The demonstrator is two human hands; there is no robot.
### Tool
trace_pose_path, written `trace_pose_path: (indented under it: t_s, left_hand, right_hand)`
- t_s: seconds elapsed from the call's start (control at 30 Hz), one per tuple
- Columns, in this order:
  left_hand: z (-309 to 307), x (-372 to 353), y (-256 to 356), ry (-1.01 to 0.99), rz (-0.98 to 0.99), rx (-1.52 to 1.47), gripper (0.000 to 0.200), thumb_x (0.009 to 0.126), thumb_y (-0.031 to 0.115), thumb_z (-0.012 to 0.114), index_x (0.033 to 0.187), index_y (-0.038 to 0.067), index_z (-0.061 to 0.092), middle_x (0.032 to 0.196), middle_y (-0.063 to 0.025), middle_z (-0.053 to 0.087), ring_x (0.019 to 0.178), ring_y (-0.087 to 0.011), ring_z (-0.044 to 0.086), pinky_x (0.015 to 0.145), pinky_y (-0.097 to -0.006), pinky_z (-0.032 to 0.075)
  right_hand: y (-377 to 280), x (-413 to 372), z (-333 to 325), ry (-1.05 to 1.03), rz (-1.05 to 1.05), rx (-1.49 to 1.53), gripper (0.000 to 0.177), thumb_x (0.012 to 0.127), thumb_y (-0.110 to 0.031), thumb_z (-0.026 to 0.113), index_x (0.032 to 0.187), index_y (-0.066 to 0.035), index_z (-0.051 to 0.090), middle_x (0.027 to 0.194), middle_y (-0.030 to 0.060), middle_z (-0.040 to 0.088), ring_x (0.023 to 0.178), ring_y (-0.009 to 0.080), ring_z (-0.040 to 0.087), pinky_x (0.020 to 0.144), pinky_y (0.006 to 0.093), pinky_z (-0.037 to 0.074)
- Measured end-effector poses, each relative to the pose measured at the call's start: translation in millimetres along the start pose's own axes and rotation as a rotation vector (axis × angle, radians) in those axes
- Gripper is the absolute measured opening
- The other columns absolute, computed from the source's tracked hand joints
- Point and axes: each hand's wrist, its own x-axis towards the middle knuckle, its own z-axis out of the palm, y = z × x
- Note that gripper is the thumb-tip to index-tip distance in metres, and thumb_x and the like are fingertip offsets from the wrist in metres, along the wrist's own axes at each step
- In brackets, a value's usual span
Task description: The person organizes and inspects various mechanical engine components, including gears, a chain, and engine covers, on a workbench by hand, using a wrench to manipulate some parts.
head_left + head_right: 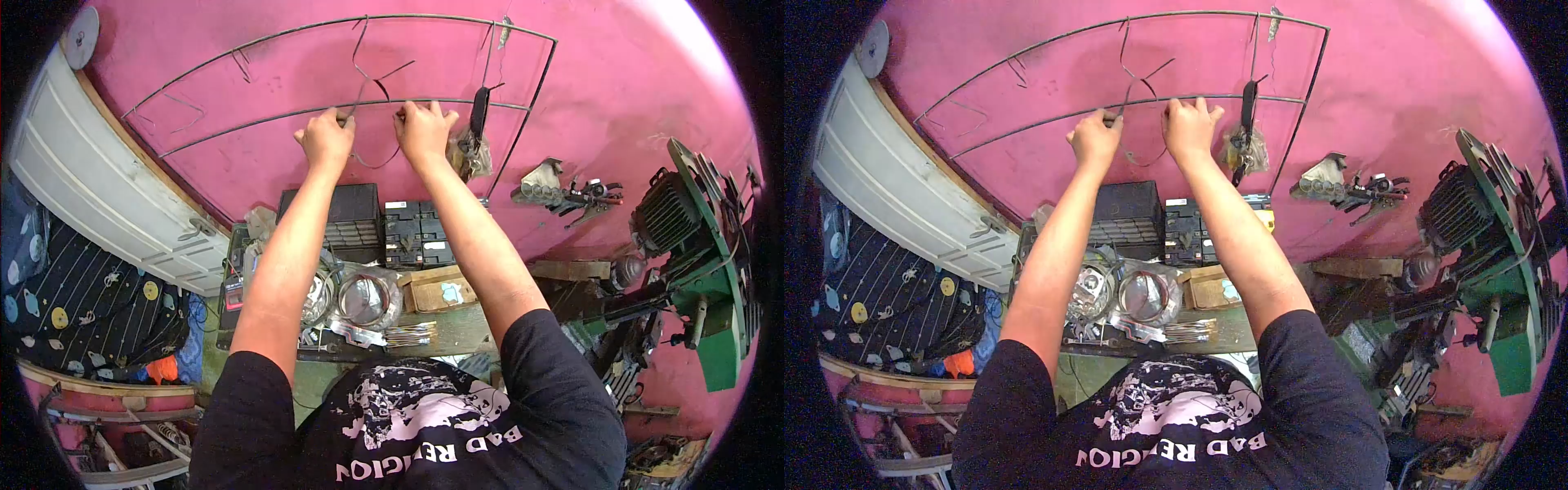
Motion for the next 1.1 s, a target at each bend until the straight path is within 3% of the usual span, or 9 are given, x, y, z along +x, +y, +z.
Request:
trace_pose_path:
  t_s: [0.27,0.43,0.5,0.63,0.73,0.87,0.97,1.03,1.1]
  left_hand:
    - [2,-43,-14,-0.168,0.034,-0.019,0.026,0.083,0.037,0.074,0.095,0.014,0.074,0.089,-0.0040,0.076,0.094,-0.0286,0.071,0.087,-0.0496,0.044]
    - [5,-132,-57,-0.293,-0.036,-0.122,0.026,0.083,0.035,0.075,0.101,0.015,0.074,0.092,-0.0022,0.075,0.099,-0.0297,0.066,0.089,-0.0528,0.043]
    - [17,-195,-96,-0.456,-0.046,-0.039,0.034,0.083,0.036,0.075,0.110,0.016,0.072,0.109,-0.0055,0.073,0.111,-0.0326,0.062,0.093,-0.0550,0.044]
    - [10,-307,-148,-0.781,-0.068,0.186,0.049,0.079,0.033,0.077,0.124,0.015,0.068,0.127,-0.0081,0.065,0.122,-0.0353,0.052,0.098,-0.0556,0.042]
    - [-10,-342,-162,-0.653,0.026,0.113,0.043,0.080,0.028,0.076,0.121,0.017,0.071,0.128,-0.0083,0.064,0.121,-0.0347,0.053,0.095,-0.0592,0.041]
    - [-15,-330,-173,-0.704,0.110,0.219,0.044,0.077,0.022,0.076,0.121,0.023,0.072,0.120,-0.0057,0.064,0.117,-0.0304,0.053,0.093,-0.0536,0.037]
    - [-18,-325,-182,-0.648,0.113,0.196,0.037,0.076,0.021,0.076,0.113,0.024,0.075,0.116,-0.0054,0.064,0.115,-0.0298,0.053,0.093,-0.0523,0.037]
    - [-13,-332,-197,-0.626,0.100,0.174,0.033,0.075,0.021,0.076,0.109,0.024,0.076,0.118,-0.0061,0.062,0.117,-0.0292,0.052,0.094,-0.0517,0.037]
    - [-16,-333,-201,-0.637,0.105,0.251,0.035,0.078,0.020,0.076,0.113,0.019,0.074,0.120,-0.0077,0.059,0.119,-0.0318,0.049,0.093,-0.0530,0.037]
  right_hand:
    - [-21,-59,4,-0.133,0.117,0.080,0.024,0.084,-0.036,0.074,0.088,-0.013,0.068,0.084,0.0042,0.073,0.094,0.0285,0.063,0.087,0.0501,0.037]
    - [-39,-151,8,-0.180,0.228,0.170,0.024,0.086,-0.034,0.072,0.089,-0.011,0.069,0.084,0.0039,0.074,0.094,0.0296,0.062,0.085,0.0521,0.036]
    - [-50,-206,8,-0.355,0.210,0.173,0.026,0.085,-0.036,0.072,0.092,-0.012,0.073,0.088,0.0109,0.074,0.096,0.0334,0.063,0.087,0.0542,0.037]
    - [-72,-328,16,-0.706,0.304,0.088,0.029,0.083,-0.044,0.072,0.098,-0.019,0.078,0.093,0.0086,0.075,0.100,0.0329,0.066,0.091,0.0595,0.039]
    - [-87,-348,2,-0.968,0.318,0.118,0.042,0.082,-0.056,0.071,0.112,-0.027,0.077,0.098,0.0066,0.076,0.107,0.0324,0.066,0.098,0.0604,0.037]
    - [-105,-334,0,-1.087,0.322,0.169,0.043,0.078,-0.059,0.074,0.110,-0.031,0.077,0.099,0.0074,0.076,0.108,0.0298,0.066,0.101,0.0563,0.034]
    - [-113,-351,9,-1.074,0.126,0.033,0.043,0.078,-0.052,0.076,0.115,-0.030,0.075,0.100,0.0024,0.076,0.105,0.0272,0.067,0.100,0.0611,0.035]
    - [-116,-374,10,-0.979,0.140,0.071,0.038,0.078,-0.046,0.078,0.112,-0.028,0.075,0.101,0.0019,0.076,0.106,0.0264,0.065,0.100,0.0603,0.036]
    - [-112,-391,18,-0.745,0.029,0.050,0.034,0.080,-0.041,0.076,0.111,-0.027,0.075,0.102,0.0013,0.076,0.106,0.0265,0.065,0.098,0.0604,0.037]
